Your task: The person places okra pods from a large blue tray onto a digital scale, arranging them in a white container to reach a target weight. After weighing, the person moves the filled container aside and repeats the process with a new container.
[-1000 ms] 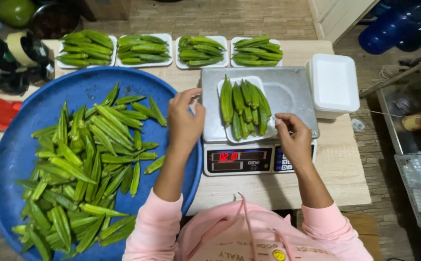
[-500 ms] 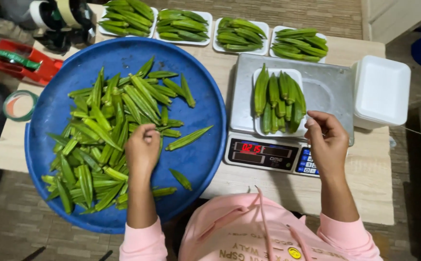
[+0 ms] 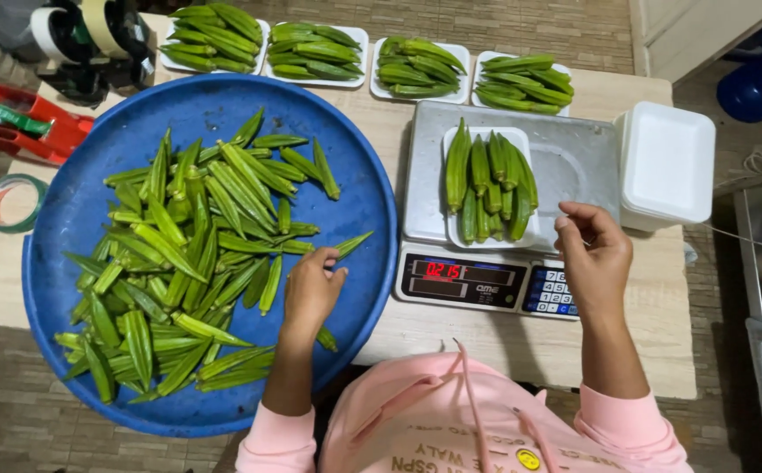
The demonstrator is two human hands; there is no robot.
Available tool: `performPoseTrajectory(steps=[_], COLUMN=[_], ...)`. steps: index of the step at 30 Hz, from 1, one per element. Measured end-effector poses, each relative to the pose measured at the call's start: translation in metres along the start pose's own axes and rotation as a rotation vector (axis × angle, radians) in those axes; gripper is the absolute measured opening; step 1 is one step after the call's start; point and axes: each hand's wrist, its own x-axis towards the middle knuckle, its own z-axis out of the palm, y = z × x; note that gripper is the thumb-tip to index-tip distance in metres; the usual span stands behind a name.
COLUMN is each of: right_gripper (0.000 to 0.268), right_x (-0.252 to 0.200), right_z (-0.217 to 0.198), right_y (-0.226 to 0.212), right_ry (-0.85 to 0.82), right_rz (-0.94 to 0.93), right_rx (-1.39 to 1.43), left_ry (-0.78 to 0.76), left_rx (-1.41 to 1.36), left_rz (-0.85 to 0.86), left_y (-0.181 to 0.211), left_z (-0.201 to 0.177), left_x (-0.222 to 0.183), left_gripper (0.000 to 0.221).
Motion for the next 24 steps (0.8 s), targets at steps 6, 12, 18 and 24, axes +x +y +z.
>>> performPoseTrajectory(steps=[6, 12, 18, 24], right_gripper=[0.016, 0.034, 0.030, 0.028], right_x=[0.048, 0.073, 0.076, 0.077], right_z=[0.033, 0.068, 0.078, 0.080], right_y=[0.014, -0.004, 0.002, 0.007], right_ry=[-0.045, -0.234, -0.244, -0.220], right_rz=[-0.282, -0.155, -0.082, -0.055], right_rx=[-0.404, -0.710, -0.872, -0.861], left_ry=[-0.012, -0.031, -0.050, -0.047], left_rx=[0.028, -0.013, -0.045, -0.061], left_rz=[0.092, 0.092, 0.022, 0.007], left_y=[0.017, 0.034, -0.003, 0.003], left_z=[0.006, -0.002, 0.014, 0.013], left_x=[0.019, 0.003, 0.000, 0.001], left_gripper=[0.032, 0.032, 0.032, 0.030])
